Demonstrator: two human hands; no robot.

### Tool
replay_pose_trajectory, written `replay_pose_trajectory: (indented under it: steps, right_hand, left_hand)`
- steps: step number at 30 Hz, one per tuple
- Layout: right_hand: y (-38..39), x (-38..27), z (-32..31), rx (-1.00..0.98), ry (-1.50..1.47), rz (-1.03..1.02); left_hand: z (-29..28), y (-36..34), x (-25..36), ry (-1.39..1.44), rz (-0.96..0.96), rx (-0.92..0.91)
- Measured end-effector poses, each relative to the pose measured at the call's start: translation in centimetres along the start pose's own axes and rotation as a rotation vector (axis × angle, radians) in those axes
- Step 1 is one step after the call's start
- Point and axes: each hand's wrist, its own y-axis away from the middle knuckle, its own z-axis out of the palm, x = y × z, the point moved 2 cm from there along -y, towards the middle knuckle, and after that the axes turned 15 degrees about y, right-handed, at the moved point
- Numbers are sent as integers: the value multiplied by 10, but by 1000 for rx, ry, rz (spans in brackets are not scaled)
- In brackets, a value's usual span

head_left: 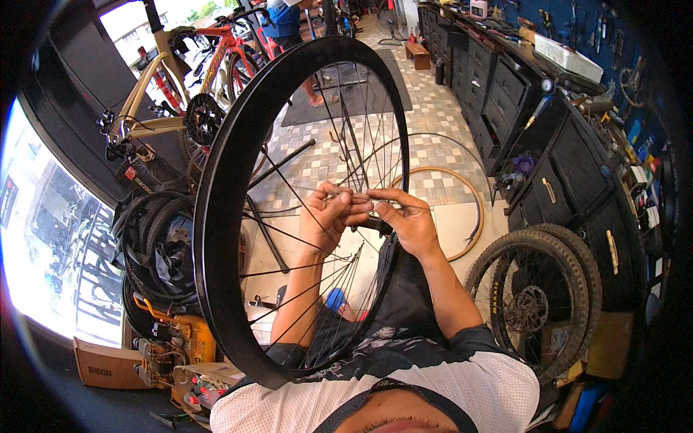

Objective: The person laces a bicycle wheel by inserting spokes through the rim and hub, threading them through existing spokes, and tightening them by hand. The person rotates the wheel to access different spoke holes and continues the lacing process.

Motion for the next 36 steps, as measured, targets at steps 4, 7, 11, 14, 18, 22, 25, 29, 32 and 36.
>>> replay_pose_trajectory:
  steps: [4, 7, 11, 14, 18, 22, 25, 29, 32, 36]
  right_hand:
    - [0, 8, -11, 32, -9, 66]
    - [1, 6, -20, 52, -94, 157]
    - [-8, 7, -19, 50, -192, 209]
    - [-5, 10, -26, 27, -244, 244]
    - [-9, 9, -23, -63, -258, 271]
    - [-11, 12, -22, -70, -191, 241]
    - [-13, 4, -19, -63, -123, 239]
    - [-14, 10, -22, -92, -146, 236]
    - [-15, 8, -26, 67, -105, 232]
    - [-20, -31, -33, 250, 27, 86]
  left_hand:
    - [3, 7, 7, -239, -87, 2]
    - [-7, 3, 55, -537, -144, -219]
    - [-53, -10, 129, -491, 300, -166]
    - [-71, -48, 149, -564, 352, -236]
    - [43, -41, 130, -601, 323, -267]
    - [86, -42, 107, -221, 283, -437]
    - [92, -42, 101, -156, 288, -408]
    - [96, -44, 102, -106, 234, -365]
    - [93, -44, 104, -117, 256, -356]
    - [92, -46, 105, -111, 260, -312]
